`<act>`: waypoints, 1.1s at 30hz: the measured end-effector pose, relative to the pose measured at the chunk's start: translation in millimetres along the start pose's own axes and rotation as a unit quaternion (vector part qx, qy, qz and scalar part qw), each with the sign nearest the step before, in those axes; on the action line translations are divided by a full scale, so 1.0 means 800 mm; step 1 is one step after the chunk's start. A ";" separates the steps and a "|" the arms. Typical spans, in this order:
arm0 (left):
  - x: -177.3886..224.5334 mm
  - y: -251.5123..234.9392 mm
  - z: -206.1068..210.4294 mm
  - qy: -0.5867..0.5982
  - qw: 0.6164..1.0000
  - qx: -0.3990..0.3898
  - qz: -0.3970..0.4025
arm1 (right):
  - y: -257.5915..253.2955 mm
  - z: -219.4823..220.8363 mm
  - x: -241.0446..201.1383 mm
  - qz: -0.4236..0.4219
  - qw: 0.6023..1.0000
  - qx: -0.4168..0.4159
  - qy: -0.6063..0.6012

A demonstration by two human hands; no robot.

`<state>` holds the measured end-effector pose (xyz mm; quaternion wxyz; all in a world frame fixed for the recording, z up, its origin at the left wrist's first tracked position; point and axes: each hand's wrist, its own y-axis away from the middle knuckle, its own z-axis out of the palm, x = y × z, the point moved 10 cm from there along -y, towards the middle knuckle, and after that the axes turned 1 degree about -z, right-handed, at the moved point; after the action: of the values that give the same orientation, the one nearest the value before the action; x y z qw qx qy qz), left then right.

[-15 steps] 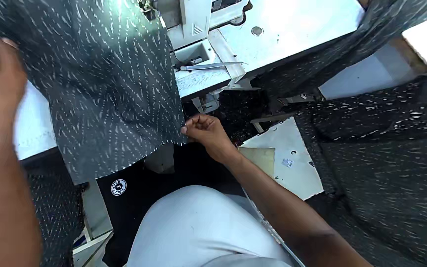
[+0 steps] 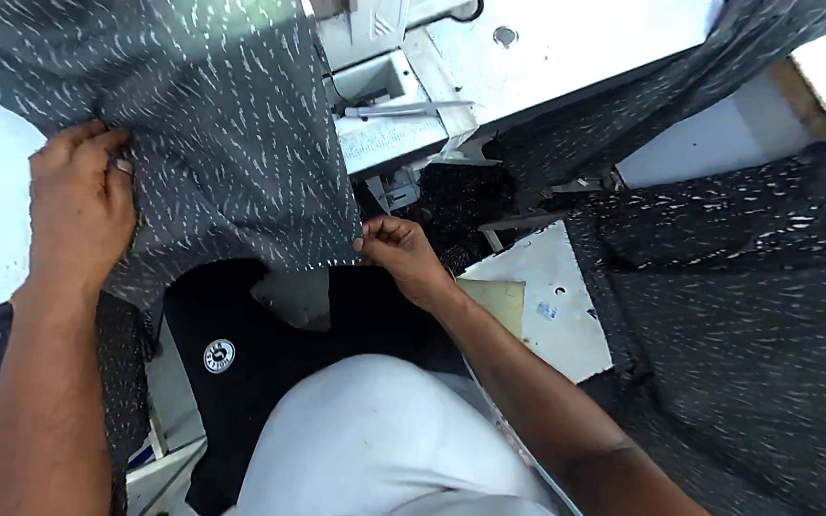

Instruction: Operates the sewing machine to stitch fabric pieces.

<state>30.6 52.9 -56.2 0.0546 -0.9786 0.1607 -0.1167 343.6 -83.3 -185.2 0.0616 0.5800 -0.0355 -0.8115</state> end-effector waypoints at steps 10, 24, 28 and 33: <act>0.193 -0.045 -0.069 0.121 0.989 0.074 0.043 | 0.005 -0.008 -0.005 0.034 0.997 0.039 0.055; 0.158 -0.165 -0.028 0.031 0.999 -0.018 0.028 | -0.026 0.033 -0.105 -0.054 0.997 0.029 -0.037; 0.136 -0.205 -0.025 0.034 0.999 -0.028 0.011 | -0.052 0.044 -0.128 -0.062 0.995 0.050 -0.054; 0.118 -0.250 -0.023 0.023 0.999 -0.049 -0.008 | -0.091 0.053 -0.155 -0.085 0.989 0.082 -0.086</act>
<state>173.1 209.2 10.5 0.0020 -0.9782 0.1600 -0.1321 339.1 5.3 -64.5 -0.0587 0.5121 -0.0572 -0.8550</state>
